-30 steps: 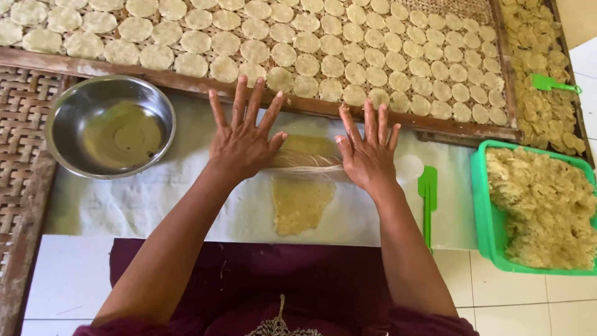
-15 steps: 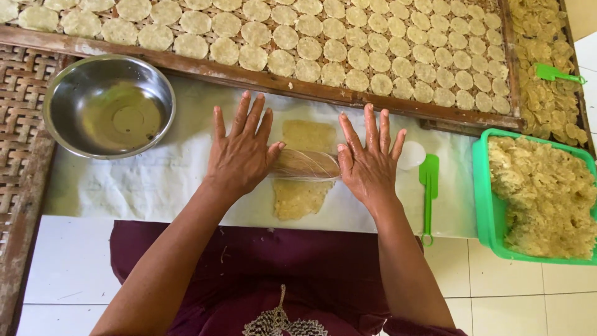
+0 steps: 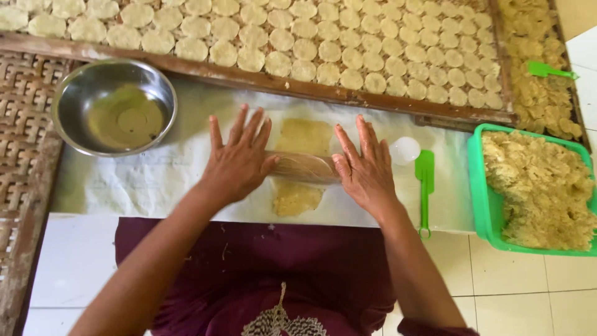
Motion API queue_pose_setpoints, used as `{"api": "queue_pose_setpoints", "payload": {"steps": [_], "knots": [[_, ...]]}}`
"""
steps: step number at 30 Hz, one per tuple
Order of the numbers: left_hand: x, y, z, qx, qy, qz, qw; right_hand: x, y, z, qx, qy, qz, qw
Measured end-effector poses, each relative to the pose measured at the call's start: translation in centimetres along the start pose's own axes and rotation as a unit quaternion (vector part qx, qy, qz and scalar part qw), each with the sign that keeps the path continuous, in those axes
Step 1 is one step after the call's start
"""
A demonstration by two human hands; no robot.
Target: The person rolls out a piece of dough on a white cloth using a rolling pin. They then use a small white cup to cut circular shapes from the flattened dough and place them onto a large woven tray.
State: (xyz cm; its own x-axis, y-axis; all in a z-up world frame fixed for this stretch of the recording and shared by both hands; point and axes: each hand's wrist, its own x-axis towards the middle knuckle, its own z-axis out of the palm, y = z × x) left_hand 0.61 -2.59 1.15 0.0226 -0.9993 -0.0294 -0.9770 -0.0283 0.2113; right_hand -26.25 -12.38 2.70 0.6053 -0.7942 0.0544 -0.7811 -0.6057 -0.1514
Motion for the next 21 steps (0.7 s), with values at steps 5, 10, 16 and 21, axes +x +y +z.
{"api": "queue_pose_setpoints", "payload": {"steps": [5,10,16,21], "knots": [[4.7,-1.6,-2.0,-0.014,0.102,0.029,0.994,4.8,2.0,-2.1,0.119,-0.072,-0.021,0.99],[6.3,-2.4,0.2,-0.007,0.106,-0.016,0.994,7.5,1.4,-0.5,-0.053,-0.101,0.09,0.989],[3.5,-1.0,-0.8,-0.04,0.091,-0.021,0.995,4.4,1.4,0.9,-0.018,-0.015,0.056,0.998],[1.3,-0.2,-0.6,-0.042,0.099,-0.005,0.994,1.9,0.3,0.4,-0.013,0.038,0.042,0.998]]}}
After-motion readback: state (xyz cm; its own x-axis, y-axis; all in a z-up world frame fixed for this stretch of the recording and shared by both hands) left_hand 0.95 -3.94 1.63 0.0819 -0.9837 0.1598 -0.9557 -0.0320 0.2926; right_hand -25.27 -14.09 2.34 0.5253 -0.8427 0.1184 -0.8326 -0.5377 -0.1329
